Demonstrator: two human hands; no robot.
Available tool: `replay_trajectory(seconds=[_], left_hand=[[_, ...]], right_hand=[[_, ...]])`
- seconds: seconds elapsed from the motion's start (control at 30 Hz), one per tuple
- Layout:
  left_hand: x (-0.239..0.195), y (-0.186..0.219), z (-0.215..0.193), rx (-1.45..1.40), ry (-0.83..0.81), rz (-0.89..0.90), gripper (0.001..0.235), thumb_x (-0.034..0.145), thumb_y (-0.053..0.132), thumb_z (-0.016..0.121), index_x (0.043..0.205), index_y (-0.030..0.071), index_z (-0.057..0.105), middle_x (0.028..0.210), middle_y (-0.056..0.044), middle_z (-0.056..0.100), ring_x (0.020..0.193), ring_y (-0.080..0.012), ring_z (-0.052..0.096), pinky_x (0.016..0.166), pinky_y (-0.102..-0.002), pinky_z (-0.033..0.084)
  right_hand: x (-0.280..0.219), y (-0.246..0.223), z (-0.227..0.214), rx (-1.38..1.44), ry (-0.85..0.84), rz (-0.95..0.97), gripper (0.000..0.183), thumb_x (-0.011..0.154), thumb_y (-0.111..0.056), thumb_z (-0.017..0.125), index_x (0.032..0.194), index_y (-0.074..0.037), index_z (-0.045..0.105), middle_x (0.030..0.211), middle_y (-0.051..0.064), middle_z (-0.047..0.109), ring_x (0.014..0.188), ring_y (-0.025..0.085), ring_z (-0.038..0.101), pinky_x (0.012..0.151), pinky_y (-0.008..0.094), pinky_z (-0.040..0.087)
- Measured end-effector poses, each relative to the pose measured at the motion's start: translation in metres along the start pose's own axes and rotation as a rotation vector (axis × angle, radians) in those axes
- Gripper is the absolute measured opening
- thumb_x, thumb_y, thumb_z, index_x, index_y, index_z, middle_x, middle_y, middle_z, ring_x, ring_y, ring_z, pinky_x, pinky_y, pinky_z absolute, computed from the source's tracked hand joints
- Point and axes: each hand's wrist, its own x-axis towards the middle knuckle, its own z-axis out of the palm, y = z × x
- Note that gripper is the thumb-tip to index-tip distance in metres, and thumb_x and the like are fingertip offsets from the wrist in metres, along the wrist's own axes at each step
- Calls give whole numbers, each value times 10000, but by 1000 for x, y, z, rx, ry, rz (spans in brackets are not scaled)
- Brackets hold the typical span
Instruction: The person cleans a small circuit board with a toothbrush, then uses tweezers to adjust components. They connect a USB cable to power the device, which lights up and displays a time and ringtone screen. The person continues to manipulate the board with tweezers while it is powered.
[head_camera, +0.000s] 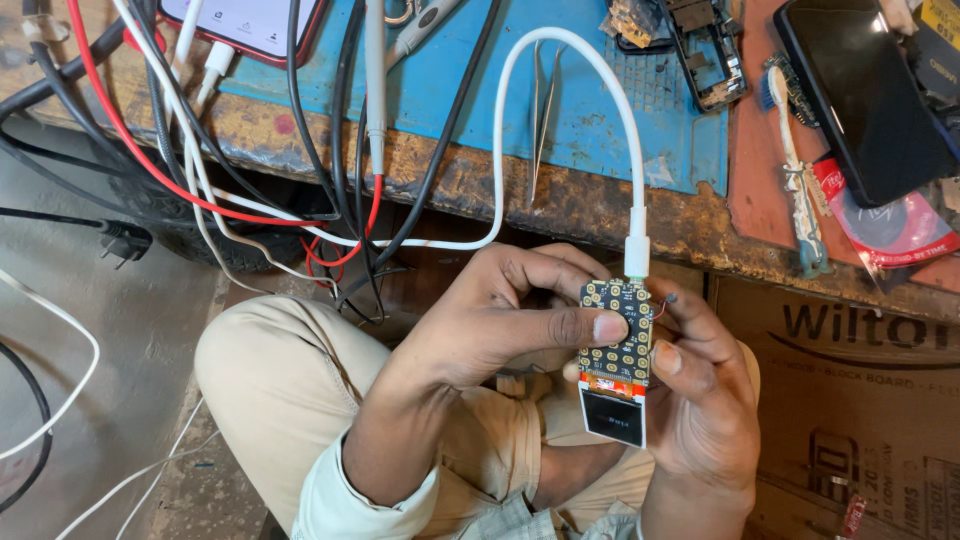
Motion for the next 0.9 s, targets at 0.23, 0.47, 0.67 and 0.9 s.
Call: replay_trajectory(seconds=[0.23,0.47,0.67,0.9], left_hand=[[-6,-1,4,212,144,248,194,877,50,824,1013,-76,764,1169,-91,650,860,-96,602,706,-222,473],[-17,-8,18,29,177,521,114,971,-6,778,1054,-79,751,1134,-125,654,1033,-155,630,933,-264,510],[-15,-14,37,-61,292,573,130,950,-4,748,1057,-77,750,1166,-118,634,1036,-176,612,915,-293,508],[-11,-27,51,48,411,635,134,939,17,750,1044,-64,769,1141,-104,646,1023,-161,621,908,-271,504]], right_hand=[[-1,1,8,-71,116,-136,637,1036,-362,539,1429,136,491,1277,295,639,1209,356,626,1070,488,498],[-13,49,49,43,430,-417,903,953,-674,455,1411,104,479,1351,273,591,1253,382,542,1209,510,423],[-24,103,70,-100,275,-348,916,834,-523,724,1432,126,480,1429,228,557,1318,302,547,1171,418,382],[-17,78,64,79,204,-268,427,1030,-234,764,1237,109,616,1158,107,656,1099,194,613,976,329,487]])
